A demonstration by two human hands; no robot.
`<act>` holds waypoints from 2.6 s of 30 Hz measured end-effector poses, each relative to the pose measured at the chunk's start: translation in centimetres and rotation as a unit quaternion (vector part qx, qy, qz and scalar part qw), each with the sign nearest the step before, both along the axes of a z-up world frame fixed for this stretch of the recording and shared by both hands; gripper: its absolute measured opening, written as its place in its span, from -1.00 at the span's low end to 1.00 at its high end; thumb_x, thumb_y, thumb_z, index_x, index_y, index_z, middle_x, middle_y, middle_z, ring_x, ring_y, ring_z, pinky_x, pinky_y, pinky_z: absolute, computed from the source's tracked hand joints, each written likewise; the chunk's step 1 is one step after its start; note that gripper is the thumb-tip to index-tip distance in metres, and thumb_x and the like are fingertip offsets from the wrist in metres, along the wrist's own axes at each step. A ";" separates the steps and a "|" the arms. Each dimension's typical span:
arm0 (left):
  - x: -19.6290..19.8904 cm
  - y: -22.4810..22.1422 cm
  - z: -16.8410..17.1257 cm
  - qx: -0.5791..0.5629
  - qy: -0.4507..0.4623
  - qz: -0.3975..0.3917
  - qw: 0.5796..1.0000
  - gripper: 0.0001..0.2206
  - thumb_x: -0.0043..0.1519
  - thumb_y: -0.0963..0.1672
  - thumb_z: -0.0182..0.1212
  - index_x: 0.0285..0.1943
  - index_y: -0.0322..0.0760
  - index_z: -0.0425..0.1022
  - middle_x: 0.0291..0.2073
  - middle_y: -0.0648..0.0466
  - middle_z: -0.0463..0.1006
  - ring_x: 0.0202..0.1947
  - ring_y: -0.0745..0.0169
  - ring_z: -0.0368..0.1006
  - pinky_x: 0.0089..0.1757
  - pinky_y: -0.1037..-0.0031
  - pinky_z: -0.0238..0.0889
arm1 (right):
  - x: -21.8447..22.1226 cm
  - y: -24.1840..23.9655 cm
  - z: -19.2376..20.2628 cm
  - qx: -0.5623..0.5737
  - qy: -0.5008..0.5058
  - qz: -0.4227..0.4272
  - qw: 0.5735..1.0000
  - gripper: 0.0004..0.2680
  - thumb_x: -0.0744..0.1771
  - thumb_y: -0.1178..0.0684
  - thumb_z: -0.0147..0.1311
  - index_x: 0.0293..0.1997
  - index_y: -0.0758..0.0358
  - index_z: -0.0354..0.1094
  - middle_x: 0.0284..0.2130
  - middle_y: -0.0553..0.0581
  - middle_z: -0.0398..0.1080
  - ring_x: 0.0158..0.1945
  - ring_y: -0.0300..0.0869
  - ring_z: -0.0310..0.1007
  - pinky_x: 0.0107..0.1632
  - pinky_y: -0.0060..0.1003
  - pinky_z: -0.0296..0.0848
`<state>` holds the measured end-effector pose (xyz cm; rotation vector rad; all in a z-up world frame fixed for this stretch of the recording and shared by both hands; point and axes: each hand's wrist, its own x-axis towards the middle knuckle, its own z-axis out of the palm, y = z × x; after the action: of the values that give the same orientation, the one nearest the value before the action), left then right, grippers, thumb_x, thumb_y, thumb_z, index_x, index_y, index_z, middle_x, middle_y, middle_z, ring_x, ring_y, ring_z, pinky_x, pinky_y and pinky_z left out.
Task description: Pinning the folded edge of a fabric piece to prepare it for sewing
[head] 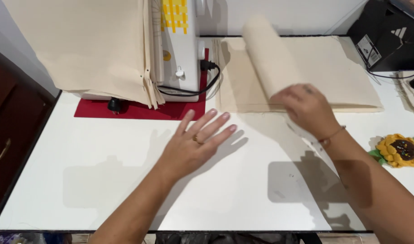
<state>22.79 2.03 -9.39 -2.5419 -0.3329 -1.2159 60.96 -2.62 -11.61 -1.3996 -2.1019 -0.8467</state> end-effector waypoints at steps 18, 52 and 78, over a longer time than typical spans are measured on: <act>-6.6 -6.7 2.0 -0.076 0.293 -0.134 0.944 -0.53 0.18 -0.30 0.19 0.33 -0.21 0.44 -0.13 0.03 0.57 0.10 0.02 0.43 0.40 0.08 -0.06 | -19.6 -15.2 0.8 -0.187 -0.029 0.206 0.960 -0.69 0.33 0.39 0.01 0.23 0.36 0.35 0.03 0.16 0.42 -0.14 -0.08 0.49 0.14 -0.08 0.50; -14.5 -9.9 -3.2 -0.468 0.048 0.105 0.876 -0.93 0.19 -0.11 0.31 -0.36 -0.08 0.58 -0.50 0.17 0.44 -0.24 0.10 0.43 0.04 0.19 0.15 | -31.7 -11.2 -2.7 -0.326 0.230 -0.028 0.917 -0.93 0.28 -0.01 0.23 -0.33 -0.15 0.40 -0.43 -0.20 0.36 -0.24 -0.18 0.52 -0.14 -0.24 0.43; -14.3 -10.2 -3.8 -0.416 0.011 0.161 0.895 -0.84 0.12 -0.12 0.37 -0.45 -0.12 0.45 -0.54 0.14 0.38 -0.26 0.04 0.41 -0.08 0.18 0.12 | -32.5 -10.4 -2.4 -0.301 0.224 -0.061 0.925 -0.87 0.22 -0.01 0.27 -0.50 -0.11 0.34 -0.58 -0.19 0.32 -0.37 -0.21 0.49 -0.23 -0.29 0.40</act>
<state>8.54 -8.12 -13.16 -2.9600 -1.4803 -1.0444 28.41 -13.01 -14.02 -1.8249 -1.9874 0.1247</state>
